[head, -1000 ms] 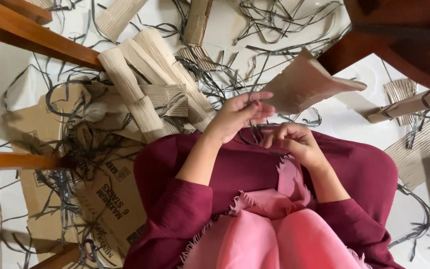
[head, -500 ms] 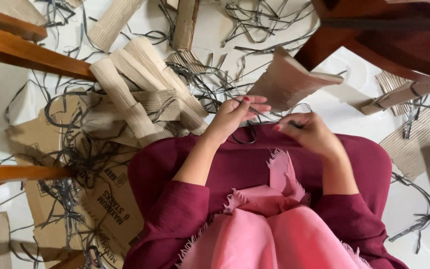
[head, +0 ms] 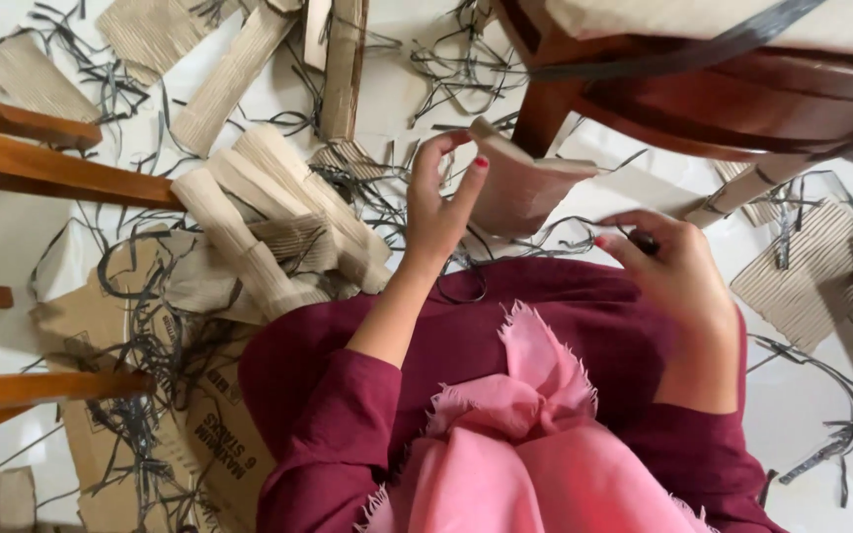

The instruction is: Wrapping wooden chair legs with corrugated cardboard and securing them with plastic ties for protection.

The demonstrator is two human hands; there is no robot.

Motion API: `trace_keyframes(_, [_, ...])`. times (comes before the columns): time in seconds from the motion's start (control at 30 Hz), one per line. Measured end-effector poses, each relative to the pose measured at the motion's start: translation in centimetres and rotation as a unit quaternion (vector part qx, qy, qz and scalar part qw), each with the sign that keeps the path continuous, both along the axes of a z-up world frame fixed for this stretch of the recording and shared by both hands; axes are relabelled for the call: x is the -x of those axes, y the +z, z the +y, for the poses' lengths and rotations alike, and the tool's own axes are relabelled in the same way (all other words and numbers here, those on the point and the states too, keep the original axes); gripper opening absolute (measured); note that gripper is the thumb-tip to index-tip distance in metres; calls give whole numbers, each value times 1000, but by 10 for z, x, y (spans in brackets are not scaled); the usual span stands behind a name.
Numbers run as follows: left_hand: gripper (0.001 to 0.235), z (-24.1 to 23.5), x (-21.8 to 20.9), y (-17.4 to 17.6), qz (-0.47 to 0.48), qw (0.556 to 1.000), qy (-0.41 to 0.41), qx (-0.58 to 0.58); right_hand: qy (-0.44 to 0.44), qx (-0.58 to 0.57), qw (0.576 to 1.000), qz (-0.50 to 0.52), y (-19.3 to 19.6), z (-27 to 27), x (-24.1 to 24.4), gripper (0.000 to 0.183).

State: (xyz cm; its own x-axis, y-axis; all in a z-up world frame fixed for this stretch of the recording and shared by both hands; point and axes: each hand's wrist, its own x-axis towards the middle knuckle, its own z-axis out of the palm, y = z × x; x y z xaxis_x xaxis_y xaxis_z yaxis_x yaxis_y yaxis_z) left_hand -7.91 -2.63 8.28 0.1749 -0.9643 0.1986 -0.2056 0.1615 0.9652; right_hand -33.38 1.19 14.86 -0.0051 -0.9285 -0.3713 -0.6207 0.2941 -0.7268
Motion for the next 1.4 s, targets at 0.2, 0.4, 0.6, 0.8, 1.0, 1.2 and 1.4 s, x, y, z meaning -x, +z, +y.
trace_keyframes(0.2, [34, -23, 16, 0, -12, 998, 53, 43, -74, 248, 958, -126, -75, -29, -8, 11])
trace_keyframes(0.4, [23, -25, 8, 10, -5, 996, 12, 85, -96, 289, 937, -169, -108, -45, -11, 23])
trace_keyframes(0.6, [16, -27, 2, 0, 46, 994, -34, 97, -129, 254, 929, -236, -56, -40, -44, 21])
trace_keyframes(0.8, [18, -27, 6, -11, 120, 989, -41, 77, -135, 283, 895, -318, -75, -46, -41, 16])
trace_keyframes(1.0, [19, -30, 19, -49, 220, 973, -35, 66, -106, 313, 774, -539, -162, -76, -35, 20])
trace_keyframes(1.2, [26, -31, -1, -10, 163, 985, -58, 26, -68, 375, 859, -343, -122, -65, -35, 36])
trace_keyframes(1.4, [24, -20, -3, 2, 110, 992, -66, -3, -78, 336, 872, -348, -88, -53, -41, 10])
